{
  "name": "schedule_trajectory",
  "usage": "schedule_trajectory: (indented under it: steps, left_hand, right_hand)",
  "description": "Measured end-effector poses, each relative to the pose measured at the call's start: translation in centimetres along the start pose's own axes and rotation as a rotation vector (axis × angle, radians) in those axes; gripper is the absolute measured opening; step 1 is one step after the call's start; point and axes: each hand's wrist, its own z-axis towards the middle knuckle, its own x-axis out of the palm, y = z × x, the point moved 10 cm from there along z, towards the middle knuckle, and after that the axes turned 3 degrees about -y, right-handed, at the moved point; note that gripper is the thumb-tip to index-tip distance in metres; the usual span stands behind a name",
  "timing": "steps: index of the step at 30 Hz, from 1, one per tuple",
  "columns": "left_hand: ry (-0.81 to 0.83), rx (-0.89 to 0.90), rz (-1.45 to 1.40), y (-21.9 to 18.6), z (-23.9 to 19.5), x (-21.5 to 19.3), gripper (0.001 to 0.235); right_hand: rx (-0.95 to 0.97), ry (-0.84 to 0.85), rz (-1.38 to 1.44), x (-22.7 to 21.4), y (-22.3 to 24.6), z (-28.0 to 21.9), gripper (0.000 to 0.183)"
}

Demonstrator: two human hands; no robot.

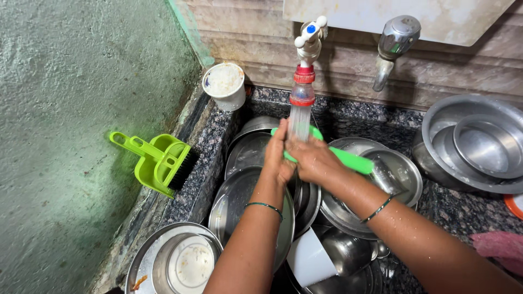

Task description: The person scrubs a metal steamer insert with a steel wool pad and rinses it under running water. They then wash a white plastic cup, an orange plastic strainer, and a green plastic strainer, rinsing each item thoroughly. Finally, the person scrubs a metal tumbler with a pink sponge and places it in the sink.

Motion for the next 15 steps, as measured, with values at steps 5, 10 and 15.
schedule_trajectory:
  steps: [5,10,15]
  left_hand:
    - [-0.038,0.002,0.010,-1.9,-1.7,0.3,0.047]
    - [-0.093,-0.030,0.262,-1.3,-1.5,0.6,0.057]
    - [0.021,-0.033,-0.011,-0.2,-1.7,1.0,0.042]
  right_hand:
    - [-0.239,-0.088,0.002,-1.7,-0.7,-3.0,0.047]
    - [0.420,-0.016,0.751,-1.8,-8.6,-3.6,0.032]
    - [0.979,0.032,1.444,3.0,-11.1,-6.0,0.022]
